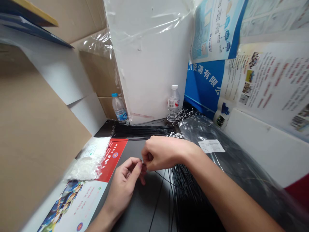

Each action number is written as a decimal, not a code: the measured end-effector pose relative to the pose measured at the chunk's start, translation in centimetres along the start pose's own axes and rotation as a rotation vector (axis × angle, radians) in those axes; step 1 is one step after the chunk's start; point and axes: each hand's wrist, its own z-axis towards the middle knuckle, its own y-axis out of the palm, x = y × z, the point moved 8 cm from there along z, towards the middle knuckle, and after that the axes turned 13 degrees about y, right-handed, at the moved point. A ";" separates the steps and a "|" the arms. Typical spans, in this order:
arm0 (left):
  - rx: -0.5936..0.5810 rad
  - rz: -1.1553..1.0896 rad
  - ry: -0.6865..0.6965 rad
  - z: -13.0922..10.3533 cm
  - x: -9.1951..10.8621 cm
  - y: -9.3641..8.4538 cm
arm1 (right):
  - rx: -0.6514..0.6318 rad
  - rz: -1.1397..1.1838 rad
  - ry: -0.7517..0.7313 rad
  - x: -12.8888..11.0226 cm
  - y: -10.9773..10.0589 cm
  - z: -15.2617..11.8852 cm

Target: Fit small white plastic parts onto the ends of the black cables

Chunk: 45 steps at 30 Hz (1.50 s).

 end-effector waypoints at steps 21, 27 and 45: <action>-0.031 0.088 0.056 -0.5 -0.3 0.0 | 0.061 -0.060 -0.046 -0.8 0.4 0.7; 0.051 0.001 0.069 -0.2 0.2 -0.4 | 0.114 -0.041 -0.077 -1.3 0.0 0.8; 0.042 -0.227 -0.043 0.0 -0.5 -1.0 | 0.093 0.075 -0.110 -1.5 -0.1 1.0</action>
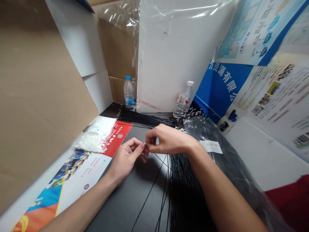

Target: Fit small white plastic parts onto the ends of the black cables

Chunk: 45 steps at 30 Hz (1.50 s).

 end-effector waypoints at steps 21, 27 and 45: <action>-0.077 0.116 0.010 0.3 0.3 -0.5 | -0.013 -0.045 -0.006 -0.2 0.9 0.5; -0.053 0.302 0.084 0.3 1.5 -1.0 | 0.007 -0.018 0.029 0.0 0.7 0.3; 0.030 0.190 0.073 0.6 2.5 -1.5 | 0.124 0.108 -0.007 -0.2 -1.0 -0.3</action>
